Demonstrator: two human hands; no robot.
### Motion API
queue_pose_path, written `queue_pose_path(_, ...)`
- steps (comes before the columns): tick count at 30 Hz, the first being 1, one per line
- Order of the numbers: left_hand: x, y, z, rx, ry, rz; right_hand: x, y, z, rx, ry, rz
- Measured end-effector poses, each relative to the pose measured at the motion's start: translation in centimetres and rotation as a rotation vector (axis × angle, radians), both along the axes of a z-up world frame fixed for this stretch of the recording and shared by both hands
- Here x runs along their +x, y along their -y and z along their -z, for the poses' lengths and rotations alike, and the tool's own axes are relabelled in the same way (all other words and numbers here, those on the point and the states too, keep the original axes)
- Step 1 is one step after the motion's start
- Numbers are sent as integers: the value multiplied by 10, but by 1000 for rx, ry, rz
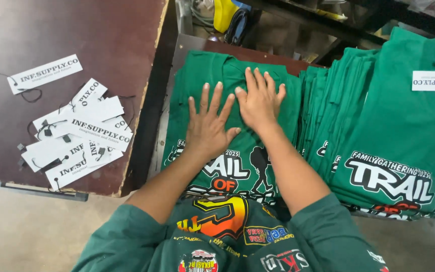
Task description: The person attaches white tags to the collars of green t-shirts using a black string. They pick up a shirt, thread the tag through the collar, tie it, and then place the shirt on a stack. This process is repeated for multiple shirts.
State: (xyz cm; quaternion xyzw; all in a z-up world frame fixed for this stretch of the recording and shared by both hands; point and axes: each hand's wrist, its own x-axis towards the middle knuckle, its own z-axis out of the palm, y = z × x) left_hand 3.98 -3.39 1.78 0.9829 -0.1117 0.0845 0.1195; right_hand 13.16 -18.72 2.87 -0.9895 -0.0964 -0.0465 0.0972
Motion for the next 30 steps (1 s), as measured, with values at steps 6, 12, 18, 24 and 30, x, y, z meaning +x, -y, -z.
queue_pose_path(6, -1, -1, -8, 20, -48, 3, 68, 14, -55, 79, -392, -29)
queue_pose_path(12, -2, -2, -5, -4, 0, 2, 93, 27, -61, 206, -334, -289)
queue_pose_path(18, 0, -2, -1, -20, -2, 8, 113, 36, -48, 151, 137, -348)
queue_pose_path(24, -1, -4, 3, -70, 30, 16, 49, 23, -76, 591, 484, -338)
queue_pose_path(30, -5, -3, 8, -144, 171, 55, -54, 13, 13, 46, 316, -257)
